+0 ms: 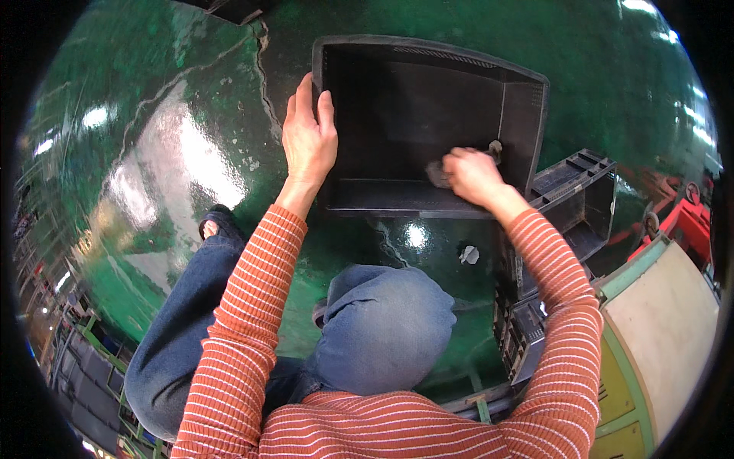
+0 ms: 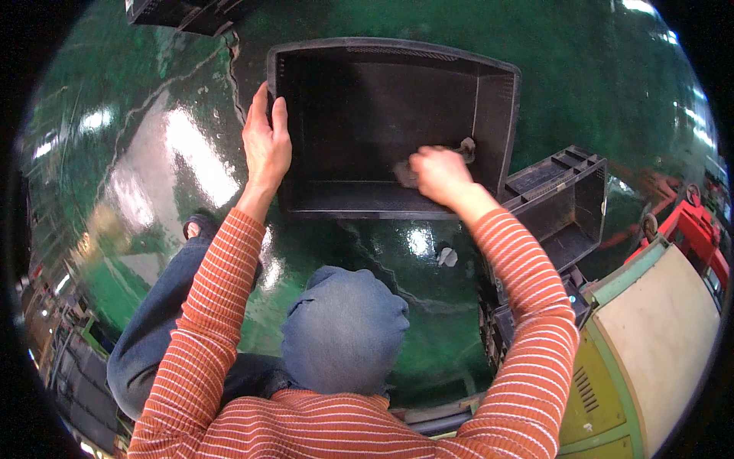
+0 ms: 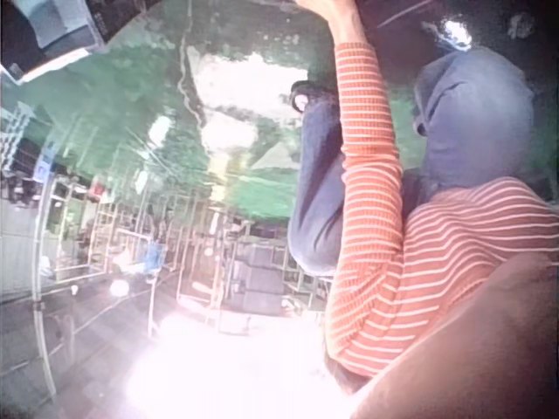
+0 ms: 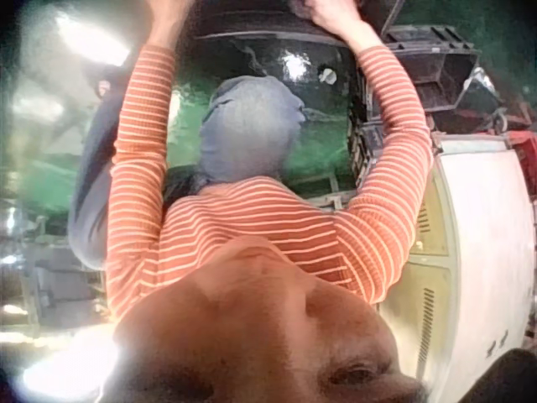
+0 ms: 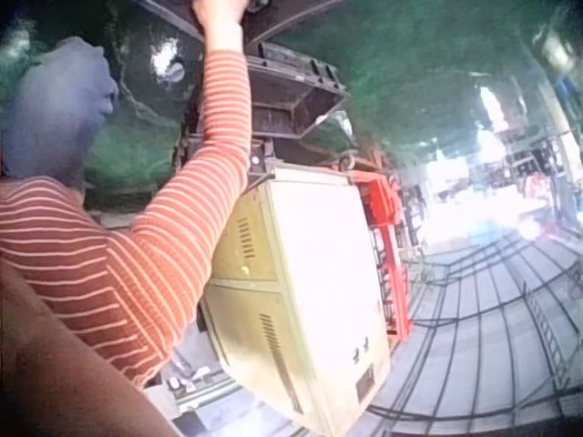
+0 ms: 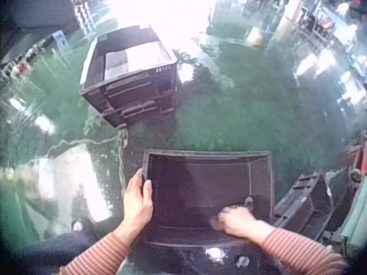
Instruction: The person sits on the floor and cleans the inside of black plastic crates using a cloth. They wipe the interior surfaces of several crates one by one, then stack the cleaned crates together.
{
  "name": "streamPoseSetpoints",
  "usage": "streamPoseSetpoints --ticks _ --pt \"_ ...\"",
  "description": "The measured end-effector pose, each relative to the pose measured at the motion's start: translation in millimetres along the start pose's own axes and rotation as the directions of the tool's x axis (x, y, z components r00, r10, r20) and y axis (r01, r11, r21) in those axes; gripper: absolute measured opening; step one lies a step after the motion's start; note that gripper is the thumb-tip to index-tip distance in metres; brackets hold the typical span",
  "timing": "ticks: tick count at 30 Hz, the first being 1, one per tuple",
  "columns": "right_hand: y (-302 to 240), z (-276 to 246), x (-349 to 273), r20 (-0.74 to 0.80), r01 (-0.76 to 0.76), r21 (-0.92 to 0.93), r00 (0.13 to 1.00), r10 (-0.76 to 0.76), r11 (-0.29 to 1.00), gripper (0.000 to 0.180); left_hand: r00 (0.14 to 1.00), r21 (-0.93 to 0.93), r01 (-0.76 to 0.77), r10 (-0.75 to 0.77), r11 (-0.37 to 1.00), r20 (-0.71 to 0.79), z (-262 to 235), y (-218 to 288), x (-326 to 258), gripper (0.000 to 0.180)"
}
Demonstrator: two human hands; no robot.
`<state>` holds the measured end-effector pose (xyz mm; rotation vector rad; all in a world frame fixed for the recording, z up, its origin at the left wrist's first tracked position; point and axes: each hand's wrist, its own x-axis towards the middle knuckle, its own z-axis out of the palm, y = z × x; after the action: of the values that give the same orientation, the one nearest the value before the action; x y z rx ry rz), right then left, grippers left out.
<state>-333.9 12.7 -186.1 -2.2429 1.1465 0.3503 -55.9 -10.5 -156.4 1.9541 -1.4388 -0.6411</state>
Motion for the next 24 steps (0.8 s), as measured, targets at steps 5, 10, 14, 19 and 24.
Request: streamPoseSetpoints --ticks 5,10,14,19,24 --pt "-107 22 103 -0.065 0.273 0.158 0.962 -0.265 0.949 0.016 0.999 0.031 -0.037 0.037 0.999 0.003 4 6 2 0.039" --pt "-60 13 66 -0.232 0.232 0.048 0.949 -0.215 0.972 0.02 0.997 0.031 -0.072 0.071 0.997 0.033 -5 -10 4 0.041" --pt "41 -19 7 -0.146 -0.321 0.015 0.936 0.319 0.947 0.021 0.997 -0.089 0.04 -0.034 0.995 0.068 -3 -2 -1 0.043" --pt "-42 20 78 -0.401 0.048 -0.035 0.914 -0.058 0.998 0.024 0.996 -0.107 0.041 -0.032 0.993 0.078 2 4 0 0.044" --pt "-62 8 167 -0.661 0.027 -0.011 0.75 -0.028 1.0 0.015 0.998 -0.087 -0.007 0.012 0.996 0.067 0 -3 8 0.043"
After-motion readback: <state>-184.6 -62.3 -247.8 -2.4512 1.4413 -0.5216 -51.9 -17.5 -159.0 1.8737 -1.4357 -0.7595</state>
